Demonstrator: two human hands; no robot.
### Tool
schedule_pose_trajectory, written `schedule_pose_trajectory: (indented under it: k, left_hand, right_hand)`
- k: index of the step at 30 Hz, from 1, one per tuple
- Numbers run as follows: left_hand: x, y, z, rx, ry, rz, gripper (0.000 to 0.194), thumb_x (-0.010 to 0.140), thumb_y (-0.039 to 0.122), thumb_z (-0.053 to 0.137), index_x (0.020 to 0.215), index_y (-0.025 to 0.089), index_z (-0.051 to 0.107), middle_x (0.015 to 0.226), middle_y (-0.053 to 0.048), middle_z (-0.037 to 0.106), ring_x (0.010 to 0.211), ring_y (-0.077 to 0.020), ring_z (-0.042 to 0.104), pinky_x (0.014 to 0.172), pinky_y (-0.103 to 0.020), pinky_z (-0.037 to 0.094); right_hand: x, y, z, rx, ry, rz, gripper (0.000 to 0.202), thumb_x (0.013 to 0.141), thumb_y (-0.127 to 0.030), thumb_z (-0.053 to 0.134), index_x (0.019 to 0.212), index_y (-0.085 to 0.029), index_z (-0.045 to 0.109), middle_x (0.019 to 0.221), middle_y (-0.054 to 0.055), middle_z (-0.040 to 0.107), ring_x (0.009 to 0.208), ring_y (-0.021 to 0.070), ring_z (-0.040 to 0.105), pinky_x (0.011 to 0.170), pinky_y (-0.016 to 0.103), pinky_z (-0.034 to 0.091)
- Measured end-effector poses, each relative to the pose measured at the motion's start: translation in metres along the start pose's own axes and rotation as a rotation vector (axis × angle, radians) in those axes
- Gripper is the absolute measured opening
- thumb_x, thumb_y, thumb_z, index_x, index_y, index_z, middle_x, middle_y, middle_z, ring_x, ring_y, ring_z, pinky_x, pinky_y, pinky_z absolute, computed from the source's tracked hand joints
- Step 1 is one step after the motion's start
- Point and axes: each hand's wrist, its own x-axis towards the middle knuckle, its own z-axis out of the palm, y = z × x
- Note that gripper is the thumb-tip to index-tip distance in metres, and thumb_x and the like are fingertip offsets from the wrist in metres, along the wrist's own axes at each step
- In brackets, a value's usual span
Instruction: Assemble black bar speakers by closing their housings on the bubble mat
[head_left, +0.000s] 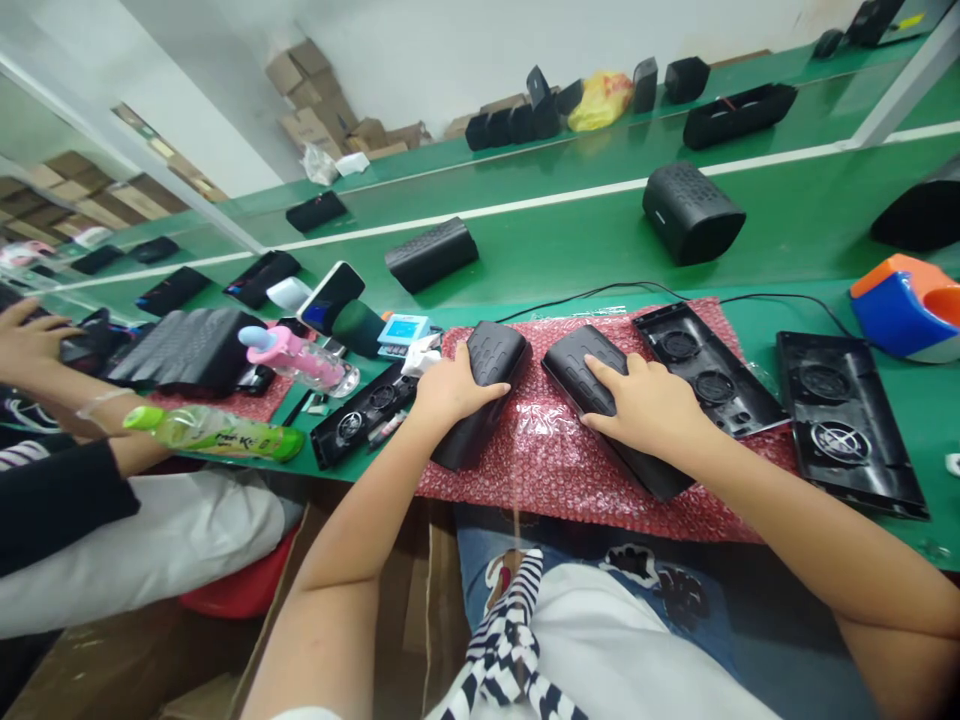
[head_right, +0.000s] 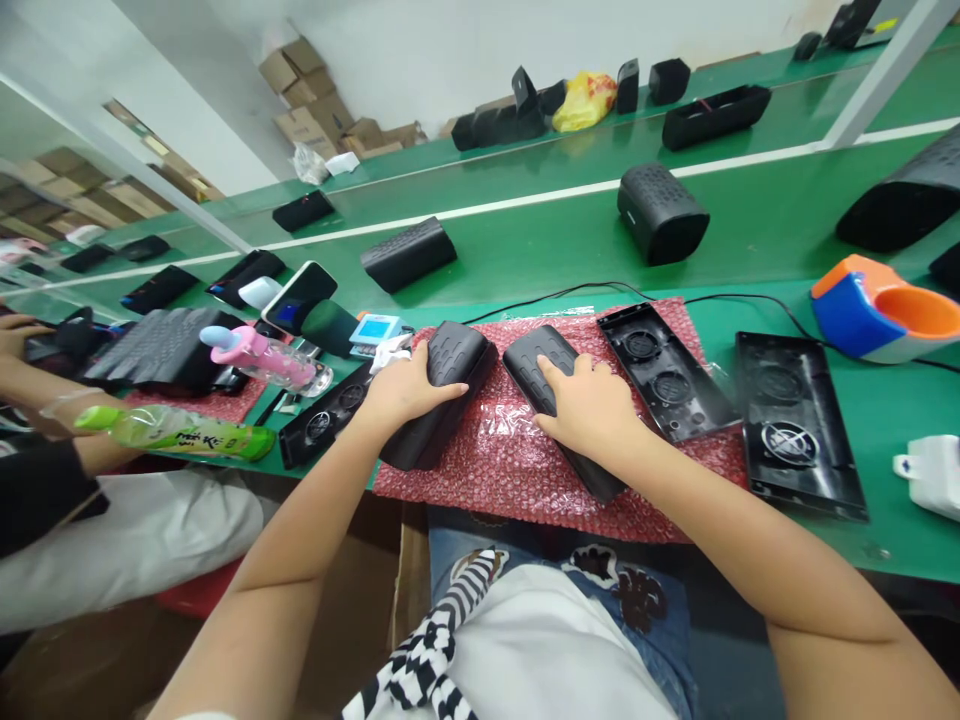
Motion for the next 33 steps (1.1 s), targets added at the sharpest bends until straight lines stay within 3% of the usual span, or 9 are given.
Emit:
schedule_pose_trajectory:
  k: [24, 33]
  left_hand:
    - [0.0042, 0.0032, -0.0019, -0.007, -0.073, -0.005, 0.115, 0.069, 0.078, 0.054, 0.154, 0.01, 0.02, 0.133, -0.027, 0.057, 0.115, -0.044, 0.059, 0.094, -0.049, 0.047]
    - [0.0048, 0.0088, -0.0001, 0.019, -0.043, -0.047, 0.11, 0.069, 0.078, 0.055, 0.152, 0.011, 0.026, 0.131, -0.026, 0.058, 0.113, -0.0421, 0.06, 0.092, -0.047, 0.048]
  right_hand:
    - [0.0067, -0.0038, 0.0023, -0.033, -0.007, 0.0, 0.082, 0.083, -0.066, 0.058, 0.153, -0.032, 0.031, 0.126, 0.02, 0.052, 0.107, 0.0366, 0.057, 0.081, 0.041, 0.049]
    - [0.0067, -0.0039, 0.0057, -0.052, 0.029, -0.011, 0.082, 0.084, -0.066, 0.057, 0.153, -0.031, 0.032, 0.127, 0.021, 0.052, 0.106, 0.0375, 0.057, 0.079, 0.041, 0.048]
